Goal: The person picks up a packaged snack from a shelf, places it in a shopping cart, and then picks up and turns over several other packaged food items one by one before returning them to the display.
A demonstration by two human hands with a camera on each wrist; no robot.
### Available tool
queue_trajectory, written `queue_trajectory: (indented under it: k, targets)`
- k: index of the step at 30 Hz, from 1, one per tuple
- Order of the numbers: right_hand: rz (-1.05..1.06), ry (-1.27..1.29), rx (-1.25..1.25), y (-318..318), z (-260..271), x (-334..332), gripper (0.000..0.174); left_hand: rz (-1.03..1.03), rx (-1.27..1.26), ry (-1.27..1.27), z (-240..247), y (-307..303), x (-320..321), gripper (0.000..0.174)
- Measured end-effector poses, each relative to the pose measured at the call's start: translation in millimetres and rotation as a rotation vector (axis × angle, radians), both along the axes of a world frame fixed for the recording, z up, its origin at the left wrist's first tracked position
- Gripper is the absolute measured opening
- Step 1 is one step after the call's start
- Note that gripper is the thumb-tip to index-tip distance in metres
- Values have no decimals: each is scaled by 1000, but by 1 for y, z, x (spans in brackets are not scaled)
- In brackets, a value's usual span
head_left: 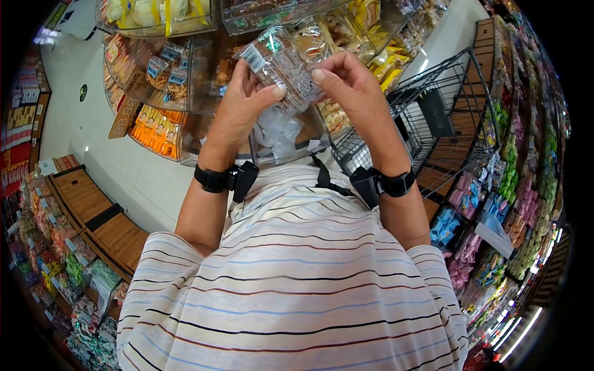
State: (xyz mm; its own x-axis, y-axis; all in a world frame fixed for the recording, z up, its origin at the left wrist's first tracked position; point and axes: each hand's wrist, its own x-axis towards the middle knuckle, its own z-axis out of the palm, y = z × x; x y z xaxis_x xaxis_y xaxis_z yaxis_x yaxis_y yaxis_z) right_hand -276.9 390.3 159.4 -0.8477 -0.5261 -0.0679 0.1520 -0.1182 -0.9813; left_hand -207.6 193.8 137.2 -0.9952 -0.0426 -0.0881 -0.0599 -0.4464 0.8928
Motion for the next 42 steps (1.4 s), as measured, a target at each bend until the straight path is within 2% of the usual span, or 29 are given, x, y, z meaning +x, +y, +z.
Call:
queue_trajectory:
  k: [4,8,13,20,31,35,39,42]
  targets:
    - [-9,-9,-9,2,2,4,16,44,-44,27,11,4,4,76]
    - [9,-30,15,6,-3,2,18,55,-130,38,16,7,6,88]
    - [22,-50,18,7,0,8,31,102,-232,102,6,9,9,102]
    - [47,-84,-45,9,-7,9,40,132,-391,164,20,20,16,103]
    - [66,-168,-98,9,-18,13,32,136,-554,241,18,19,24,104]
    - [78,-243,-110,13,-31,10,29,114,-430,192,20,15,28,80]
    - [81,-385,-227,11,-37,7,28,86,-251,107,20,5,24,52]
    - [117,-421,-242,15,-44,4,28,82,-208,55,18,3,21,43]
